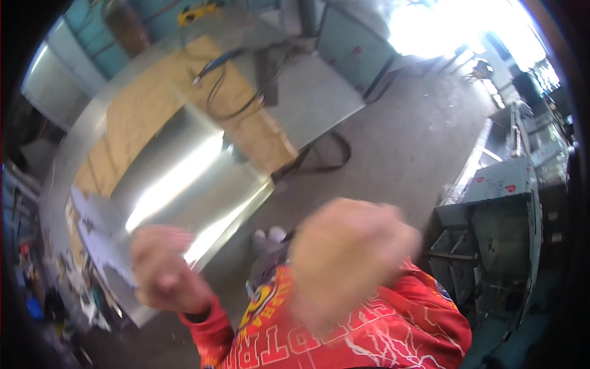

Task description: The person flips through paper documents, measures a bent metal sheet with a tape measure, peels protective film off the metal sheet, and retrieves metal plates to place them on the workbench.

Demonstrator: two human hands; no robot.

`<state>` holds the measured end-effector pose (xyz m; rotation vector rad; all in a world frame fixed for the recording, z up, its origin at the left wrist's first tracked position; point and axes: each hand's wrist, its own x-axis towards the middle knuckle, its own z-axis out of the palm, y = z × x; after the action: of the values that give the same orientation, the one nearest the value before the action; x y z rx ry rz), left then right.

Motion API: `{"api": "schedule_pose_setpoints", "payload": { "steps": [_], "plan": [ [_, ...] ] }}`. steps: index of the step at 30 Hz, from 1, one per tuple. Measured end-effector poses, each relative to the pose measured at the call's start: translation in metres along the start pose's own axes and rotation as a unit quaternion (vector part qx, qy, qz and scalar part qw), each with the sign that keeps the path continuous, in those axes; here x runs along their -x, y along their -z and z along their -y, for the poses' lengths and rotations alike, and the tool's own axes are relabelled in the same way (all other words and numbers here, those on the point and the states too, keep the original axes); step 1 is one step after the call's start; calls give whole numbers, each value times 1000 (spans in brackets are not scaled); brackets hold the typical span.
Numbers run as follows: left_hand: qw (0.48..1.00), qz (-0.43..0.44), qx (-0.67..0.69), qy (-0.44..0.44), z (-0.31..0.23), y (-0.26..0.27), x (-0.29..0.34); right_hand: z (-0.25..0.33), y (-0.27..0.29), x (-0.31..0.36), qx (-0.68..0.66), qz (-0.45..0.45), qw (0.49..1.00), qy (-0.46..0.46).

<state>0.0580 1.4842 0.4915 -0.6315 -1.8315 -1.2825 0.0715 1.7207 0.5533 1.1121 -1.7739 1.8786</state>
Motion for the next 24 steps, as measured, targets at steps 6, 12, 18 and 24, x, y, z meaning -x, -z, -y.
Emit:
{"api": "schedule_pose_setpoints", "payload": {
  "steps": [6,12,18,24],
  "plan": [
    [939,92,331,-17,-104,-32,-42,42,2,-17,-76,119,976,167],
    [954,113,277,-12,-101,3,-40,49,-28,6,-2,-98,978,183],
    [966,106,235,-4,-103,41,-36,49,-27,12,18,-118,985,125],
    [975,106,196,11,-106,75,-31,42,-19,7,23,-93,992,82]
  ]
}}
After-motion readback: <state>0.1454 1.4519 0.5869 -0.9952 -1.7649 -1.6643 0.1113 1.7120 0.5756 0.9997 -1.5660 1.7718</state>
